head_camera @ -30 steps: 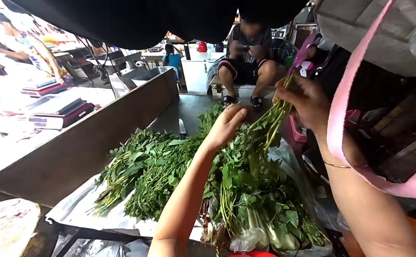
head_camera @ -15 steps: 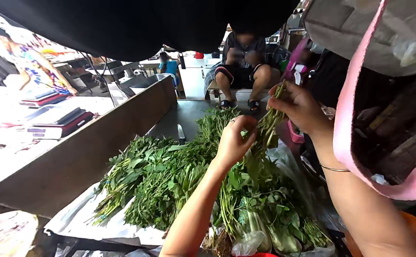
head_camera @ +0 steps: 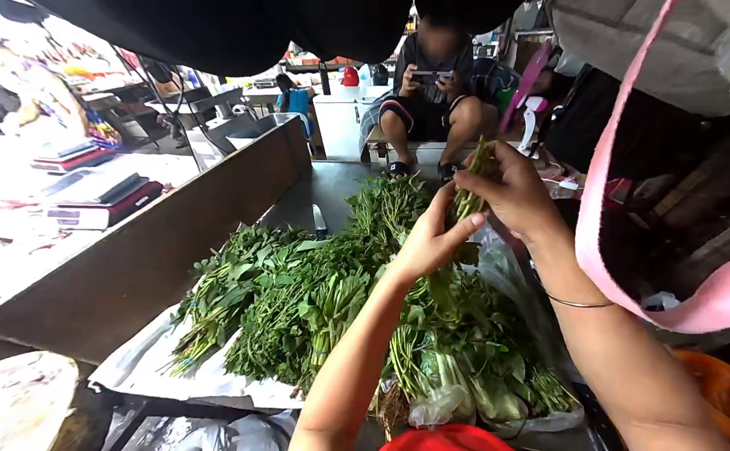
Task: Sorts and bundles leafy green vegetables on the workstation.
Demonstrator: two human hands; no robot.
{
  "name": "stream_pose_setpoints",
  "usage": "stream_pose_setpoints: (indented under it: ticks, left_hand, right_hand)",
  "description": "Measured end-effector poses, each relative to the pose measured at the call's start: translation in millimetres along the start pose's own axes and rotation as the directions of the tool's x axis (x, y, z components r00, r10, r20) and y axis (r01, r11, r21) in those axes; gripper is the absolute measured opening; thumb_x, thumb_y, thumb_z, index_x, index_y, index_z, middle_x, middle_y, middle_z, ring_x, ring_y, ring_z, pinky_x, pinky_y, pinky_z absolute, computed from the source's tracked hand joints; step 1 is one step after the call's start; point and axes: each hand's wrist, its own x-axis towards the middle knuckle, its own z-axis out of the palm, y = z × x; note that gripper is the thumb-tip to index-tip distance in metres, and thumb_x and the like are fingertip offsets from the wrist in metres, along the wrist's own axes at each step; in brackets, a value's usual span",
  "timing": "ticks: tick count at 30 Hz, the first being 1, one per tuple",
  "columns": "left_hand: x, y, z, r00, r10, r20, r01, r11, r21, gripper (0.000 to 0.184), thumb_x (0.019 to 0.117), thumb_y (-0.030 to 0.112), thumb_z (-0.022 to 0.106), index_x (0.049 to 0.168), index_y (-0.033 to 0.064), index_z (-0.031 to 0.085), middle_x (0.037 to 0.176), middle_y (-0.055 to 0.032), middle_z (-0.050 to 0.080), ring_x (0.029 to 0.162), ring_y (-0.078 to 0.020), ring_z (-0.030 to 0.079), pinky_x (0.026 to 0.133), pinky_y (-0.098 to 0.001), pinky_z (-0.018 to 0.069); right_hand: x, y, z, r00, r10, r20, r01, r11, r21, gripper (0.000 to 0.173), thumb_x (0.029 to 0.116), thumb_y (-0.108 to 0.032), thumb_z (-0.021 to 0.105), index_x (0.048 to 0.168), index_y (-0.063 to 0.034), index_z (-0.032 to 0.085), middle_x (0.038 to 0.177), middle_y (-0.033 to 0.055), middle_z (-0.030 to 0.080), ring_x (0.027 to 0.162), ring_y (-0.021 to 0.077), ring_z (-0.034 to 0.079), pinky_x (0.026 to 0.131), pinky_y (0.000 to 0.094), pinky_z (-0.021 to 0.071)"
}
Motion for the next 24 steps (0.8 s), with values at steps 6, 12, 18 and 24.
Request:
stream_pose_setpoints:
  ticks: [6, 12, 18, 24]
  left_hand:
    - [7, -23, -6, 0.991, 0.009, 0.132, -0.007, 1.000, -0.016, 0.038, 0.1024, 0.016, 0.057, 0.133, -0.0037, 0.050, 0.106, -0.0098, 0.071, 0.093, -0.0142, 0.071, 0.087, -0.0355, 0.0604]
    - [12, -28, -57, 0.996, 0.086, 0.023, -0.080, 0.979, -0.185, 0.031, 0.1016, 0.024, 0.053, 0.128, 0.0081, 0.054, 0.103, 0.0018, 0.074, 0.094, -0.0126, 0.071, 0.086, -0.0354, 0.0603]
    - [-1, -23, -121, 0.993, 0.079, -0.082, -0.092, 0.983, -0.160, 0.029, 0.1007, 0.044, 0.060, 0.125, 0.0265, 0.060, 0.105, 0.0106, 0.072, 0.095, -0.0101, 0.071, 0.088, -0.0348, 0.0614]
    - [-24, -12, -142, 0.966, -0.131, 0.221, 0.143, 0.989, -0.039, 0.027, 0.0924, 0.056, 0.067, 0.103, 0.0315, 0.065, 0.079, 0.0178, 0.062, 0.067, 0.0058, 0.057, 0.059, -0.0114, 0.0472]
  right_hand:
    - [-1, 7, 5, 0.997, 0.072, 0.011, -0.071, 0.994, -0.086, 0.042, 0.0922, -0.023, 0.076, 0.123, -0.0016, 0.056, 0.099, 0.0096, 0.066, 0.071, 0.0118, 0.064, 0.060, 0.0290, 0.0562]
    - [-30, 10, -49, 0.985, -0.065, 0.163, 0.069, 0.997, -0.021, 0.056, 0.0983, -0.021, 0.066, 0.147, -0.0019, 0.045, 0.132, 0.0120, 0.059, 0.092, 0.0132, 0.069, 0.070, 0.0274, 0.0609]
    - [-142, 85, -153, 0.968, 0.252, 0.008, -0.243, 0.942, -0.231, 0.030, 0.0990, -0.008, 0.061, 0.127, 0.0016, 0.062, 0.111, 0.0101, 0.069, 0.084, 0.0094, 0.069, 0.072, 0.0269, 0.0607]
    - [-312, 63, -197, 0.692, 0.390, -0.608, -0.663, 0.677, -0.320, 0.023, 0.1034, -0.015, 0.058, 0.119, -0.0001, 0.068, 0.098, 0.0130, 0.073, 0.077, 0.0185, 0.071, 0.070, 0.0376, 0.0624]
